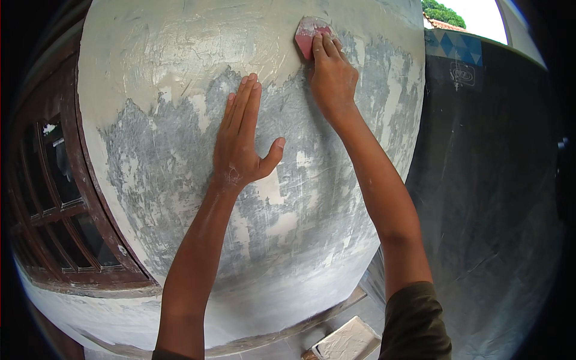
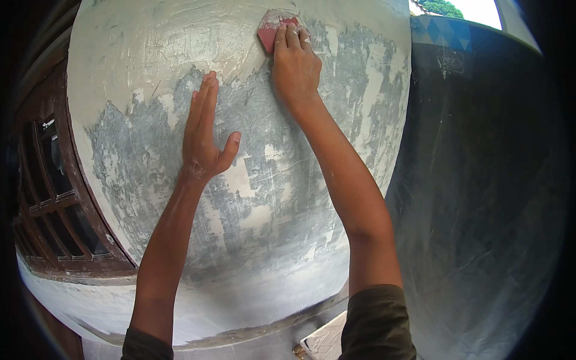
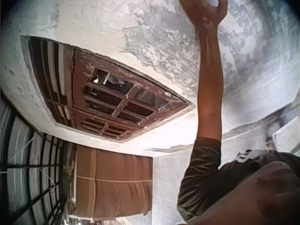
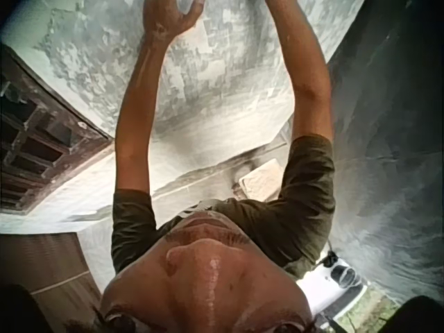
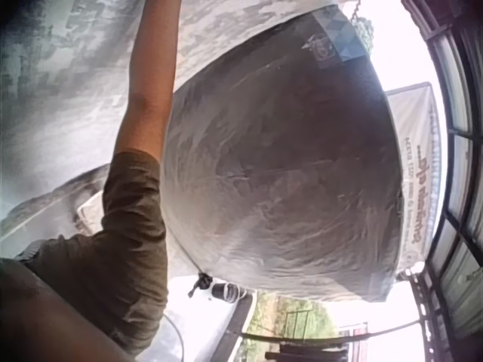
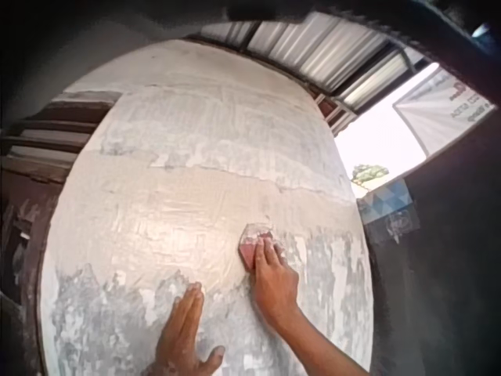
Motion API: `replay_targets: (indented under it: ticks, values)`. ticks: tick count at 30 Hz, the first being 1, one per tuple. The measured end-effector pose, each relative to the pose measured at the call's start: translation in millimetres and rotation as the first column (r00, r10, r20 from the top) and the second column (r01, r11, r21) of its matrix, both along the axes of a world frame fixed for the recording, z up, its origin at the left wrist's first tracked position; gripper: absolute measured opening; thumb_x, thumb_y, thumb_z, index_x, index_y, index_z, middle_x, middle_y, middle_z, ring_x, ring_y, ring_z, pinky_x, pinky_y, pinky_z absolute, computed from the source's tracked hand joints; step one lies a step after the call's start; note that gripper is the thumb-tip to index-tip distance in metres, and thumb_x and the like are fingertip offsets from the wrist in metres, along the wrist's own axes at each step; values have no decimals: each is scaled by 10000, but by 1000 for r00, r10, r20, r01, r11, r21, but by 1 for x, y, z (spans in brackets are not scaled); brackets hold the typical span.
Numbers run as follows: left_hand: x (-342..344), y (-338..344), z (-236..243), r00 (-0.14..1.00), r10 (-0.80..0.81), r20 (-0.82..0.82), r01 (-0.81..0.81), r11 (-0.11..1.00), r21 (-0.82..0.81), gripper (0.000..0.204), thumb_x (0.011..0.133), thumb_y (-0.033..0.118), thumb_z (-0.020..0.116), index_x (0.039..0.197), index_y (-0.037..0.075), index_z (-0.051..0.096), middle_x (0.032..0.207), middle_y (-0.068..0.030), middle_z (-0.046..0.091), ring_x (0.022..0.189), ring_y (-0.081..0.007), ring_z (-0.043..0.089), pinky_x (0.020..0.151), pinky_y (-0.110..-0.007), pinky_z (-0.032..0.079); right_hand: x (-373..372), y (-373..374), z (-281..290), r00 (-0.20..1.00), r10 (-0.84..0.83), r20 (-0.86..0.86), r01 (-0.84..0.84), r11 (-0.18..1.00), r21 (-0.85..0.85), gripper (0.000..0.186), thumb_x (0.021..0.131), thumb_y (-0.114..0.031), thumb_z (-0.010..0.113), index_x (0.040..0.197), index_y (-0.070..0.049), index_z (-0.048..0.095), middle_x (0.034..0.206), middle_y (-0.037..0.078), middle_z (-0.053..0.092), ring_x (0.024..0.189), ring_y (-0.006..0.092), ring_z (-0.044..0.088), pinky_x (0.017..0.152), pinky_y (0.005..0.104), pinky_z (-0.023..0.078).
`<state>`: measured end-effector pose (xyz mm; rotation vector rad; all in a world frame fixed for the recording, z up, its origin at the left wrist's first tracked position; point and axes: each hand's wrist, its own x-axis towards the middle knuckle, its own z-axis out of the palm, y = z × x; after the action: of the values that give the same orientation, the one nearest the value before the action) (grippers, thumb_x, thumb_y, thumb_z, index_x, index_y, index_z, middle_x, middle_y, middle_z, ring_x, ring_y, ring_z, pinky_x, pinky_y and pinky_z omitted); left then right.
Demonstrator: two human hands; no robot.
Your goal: The person applies putty to a damaged exterior wall using a putty knife, taking the putty from a filler tray and spreading it onto the wall.
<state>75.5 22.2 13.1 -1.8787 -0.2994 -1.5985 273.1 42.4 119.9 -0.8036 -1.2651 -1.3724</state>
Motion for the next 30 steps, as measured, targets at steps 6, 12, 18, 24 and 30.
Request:
replay_targets:
  ticks: [6, 12, 18, 24, 30]
  values:
    - [1, 1, 1, 1000, -14, -6, 14, 1000, 18, 818, 852, 226, 597, 1555, -29, 266, 1593, -266, 326, 1490, -425, 306, 1192, -615, 214, 0, -4, -40, 1000, -13, -12, 12, 998, -65, 478, 854, -32, 596, 1319, 72, 567, 1364, 235, 593, 1264, 427, 577, 915, 452, 575]
    - [2, 2, 2, 999, -40, -11, 40, 999, 16, 811, 866, 237, 597, 1559, -22, 264, 1596, -264, 321, 1494, -417, 299, 1198, -604, 208, -5, -26, -90, 1000, -6, 6, 7, 981, -192, 479, 849, -24, 591, 1316, 82, 563, 1362, 266, 585, 1238, 444, 594, 830, 443, 609]
    - [-4, 2, 1, 1000, -3, 4, 3, 1000, 24, 826, 870, 320, 606, 1542, -41, 289, 1598, -257, 323, 1497, -401, 302, 1195, -582, 255, -17, -68, -72, 933, 358, -42, -360, 929, -84, 501, 821, 75, 622, 1306, -50, 640, 1244, 188, 683, 980, 371, 719, 797, 387, 598]
    - [2, 2, 2, 1000, -5, -5, 6, 1000, 22, 818, 870, 311, 600, 1541, -42, 292, 1597, -258, 325, 1499, -407, 296, 1191, -590, 259, 6, -16, 18, 998, 7, 62, -16, 989, 149, 485, 831, -21, 614, 1315, 14, 589, 1350, 177, 619, 1166, 381, 651, 824, 422, 604]
    - [0, 2, 1, 999, -48, -4, 48, 999, 6, 815, 868, 261, 589, 1557, -29, 264, 1593, -271, 322, 1495, -420, 295, 1197, -607, 210, -5, -3, -5, 996, -62, 66, 60, 998, 33, 469, 864, -42, 578, 1328, 30, 579, 1353, 196, 607, 1226, 424, 604, 828, 429, 608]
